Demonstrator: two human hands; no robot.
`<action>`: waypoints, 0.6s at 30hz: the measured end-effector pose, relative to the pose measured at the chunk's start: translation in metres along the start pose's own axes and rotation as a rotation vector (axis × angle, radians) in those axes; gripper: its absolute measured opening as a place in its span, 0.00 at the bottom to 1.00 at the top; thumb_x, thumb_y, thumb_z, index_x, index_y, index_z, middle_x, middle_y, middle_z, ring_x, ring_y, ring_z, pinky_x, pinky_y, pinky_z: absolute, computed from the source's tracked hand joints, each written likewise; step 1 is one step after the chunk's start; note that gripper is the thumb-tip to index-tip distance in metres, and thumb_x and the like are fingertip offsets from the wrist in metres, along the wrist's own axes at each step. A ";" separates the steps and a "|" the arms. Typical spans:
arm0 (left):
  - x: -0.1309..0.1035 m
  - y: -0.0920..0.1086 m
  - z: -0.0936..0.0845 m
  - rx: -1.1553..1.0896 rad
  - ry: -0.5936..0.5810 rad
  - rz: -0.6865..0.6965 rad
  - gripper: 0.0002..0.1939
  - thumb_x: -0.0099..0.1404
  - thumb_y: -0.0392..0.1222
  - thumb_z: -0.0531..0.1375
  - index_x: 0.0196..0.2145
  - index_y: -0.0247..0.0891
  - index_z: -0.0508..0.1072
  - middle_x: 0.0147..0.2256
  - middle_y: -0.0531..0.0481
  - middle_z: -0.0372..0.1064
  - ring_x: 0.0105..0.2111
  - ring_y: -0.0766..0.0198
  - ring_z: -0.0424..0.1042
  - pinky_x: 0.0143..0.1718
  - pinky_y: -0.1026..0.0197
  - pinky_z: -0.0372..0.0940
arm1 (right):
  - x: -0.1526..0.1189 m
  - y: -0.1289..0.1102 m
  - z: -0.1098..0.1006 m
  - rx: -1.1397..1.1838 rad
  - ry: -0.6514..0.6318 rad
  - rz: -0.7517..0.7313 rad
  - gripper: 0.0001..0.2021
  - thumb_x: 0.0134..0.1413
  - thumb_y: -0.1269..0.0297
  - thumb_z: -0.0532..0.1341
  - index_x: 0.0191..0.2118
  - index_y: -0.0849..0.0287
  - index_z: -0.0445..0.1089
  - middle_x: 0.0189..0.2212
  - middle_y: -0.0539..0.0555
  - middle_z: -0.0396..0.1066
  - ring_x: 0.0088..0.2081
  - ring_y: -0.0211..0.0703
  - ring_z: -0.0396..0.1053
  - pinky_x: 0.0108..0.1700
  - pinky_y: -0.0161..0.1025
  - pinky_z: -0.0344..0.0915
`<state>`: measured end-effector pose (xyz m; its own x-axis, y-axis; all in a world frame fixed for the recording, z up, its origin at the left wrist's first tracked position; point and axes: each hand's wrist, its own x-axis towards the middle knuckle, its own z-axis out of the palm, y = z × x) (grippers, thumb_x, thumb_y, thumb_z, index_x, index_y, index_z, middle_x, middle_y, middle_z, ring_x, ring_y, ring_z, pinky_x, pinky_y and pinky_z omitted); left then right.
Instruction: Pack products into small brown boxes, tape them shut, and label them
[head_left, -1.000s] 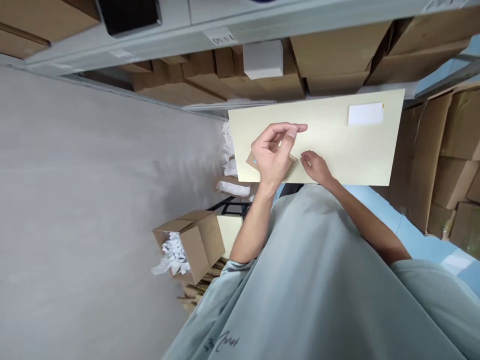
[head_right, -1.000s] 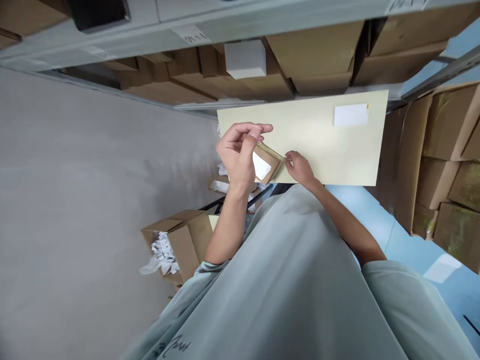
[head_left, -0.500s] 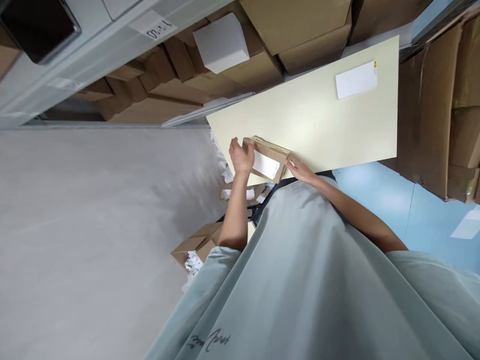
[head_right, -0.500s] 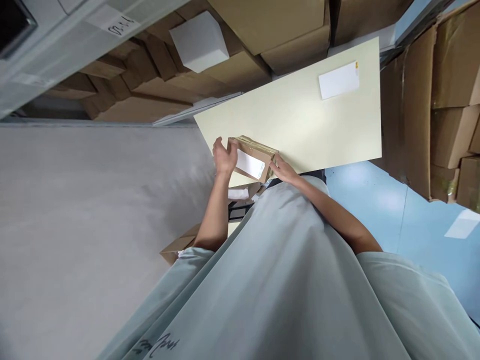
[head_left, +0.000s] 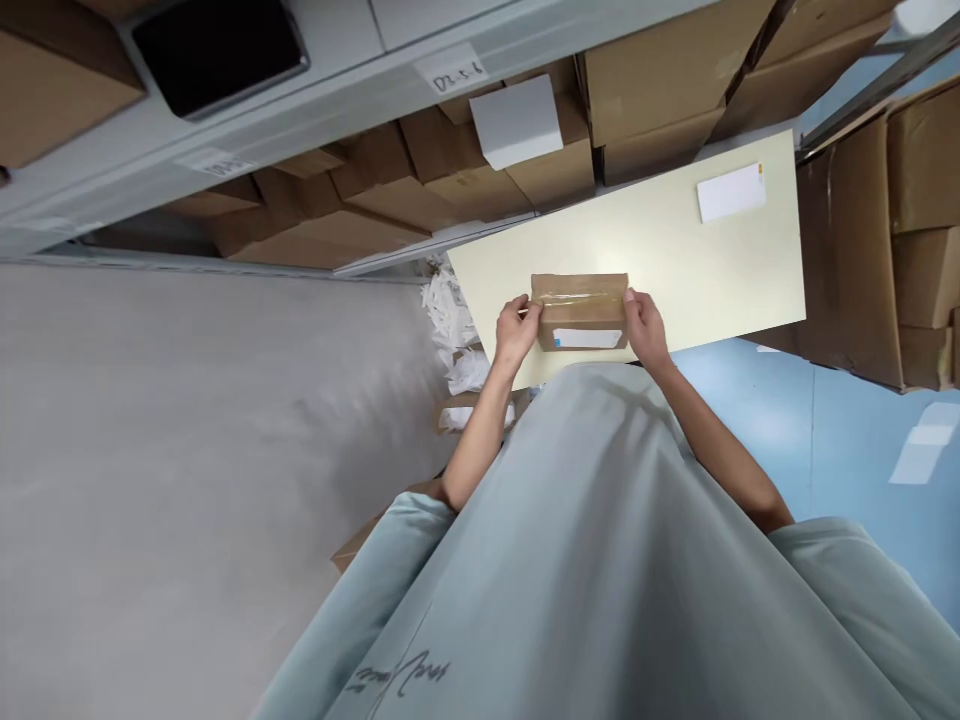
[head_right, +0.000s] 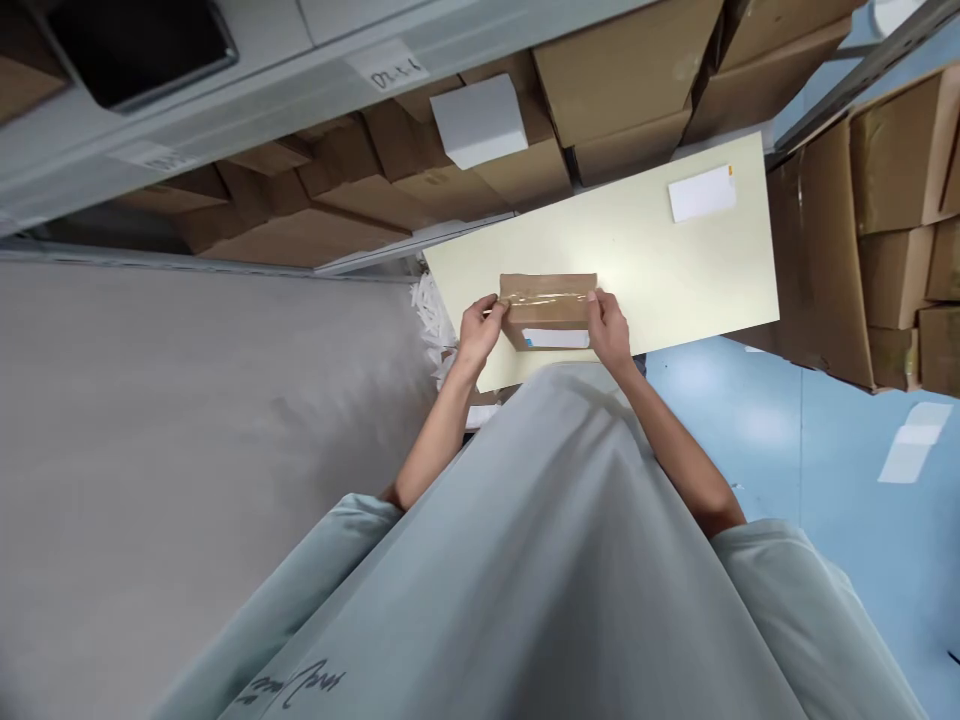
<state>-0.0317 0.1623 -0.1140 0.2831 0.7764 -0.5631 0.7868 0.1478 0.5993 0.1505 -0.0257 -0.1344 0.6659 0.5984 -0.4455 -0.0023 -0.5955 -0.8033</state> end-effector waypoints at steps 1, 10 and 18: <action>-0.005 -0.002 0.000 -0.051 -0.008 0.047 0.21 0.81 0.48 0.59 0.60 0.33 0.82 0.62 0.36 0.80 0.62 0.51 0.79 0.65 0.56 0.69 | -0.001 -0.004 -0.002 -0.017 0.048 -0.008 0.34 0.78 0.31 0.48 0.67 0.53 0.70 0.60 0.64 0.82 0.63 0.61 0.78 0.65 0.57 0.75; -0.030 -0.009 0.012 0.181 -0.126 0.129 0.24 0.85 0.57 0.54 0.51 0.37 0.83 0.48 0.35 0.85 0.52 0.42 0.83 0.54 0.52 0.71 | -0.002 -0.016 0.001 -0.426 0.078 -0.020 0.36 0.82 0.47 0.43 0.74 0.66 0.71 0.56 0.74 0.84 0.57 0.71 0.83 0.63 0.59 0.73; -0.019 -0.021 0.021 0.074 -0.290 0.055 0.27 0.85 0.58 0.54 0.61 0.33 0.80 0.61 0.31 0.82 0.62 0.40 0.80 0.60 0.53 0.71 | 0.014 0.001 -0.005 -0.404 -0.091 -0.035 0.41 0.79 0.31 0.45 0.65 0.63 0.76 0.57 0.72 0.84 0.60 0.64 0.81 0.64 0.54 0.75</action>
<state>-0.0419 0.1317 -0.1277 0.4627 0.5733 -0.6762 0.8006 0.0572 0.5964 0.1632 -0.0212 -0.1396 0.5916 0.6564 -0.4681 0.3243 -0.7253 -0.6072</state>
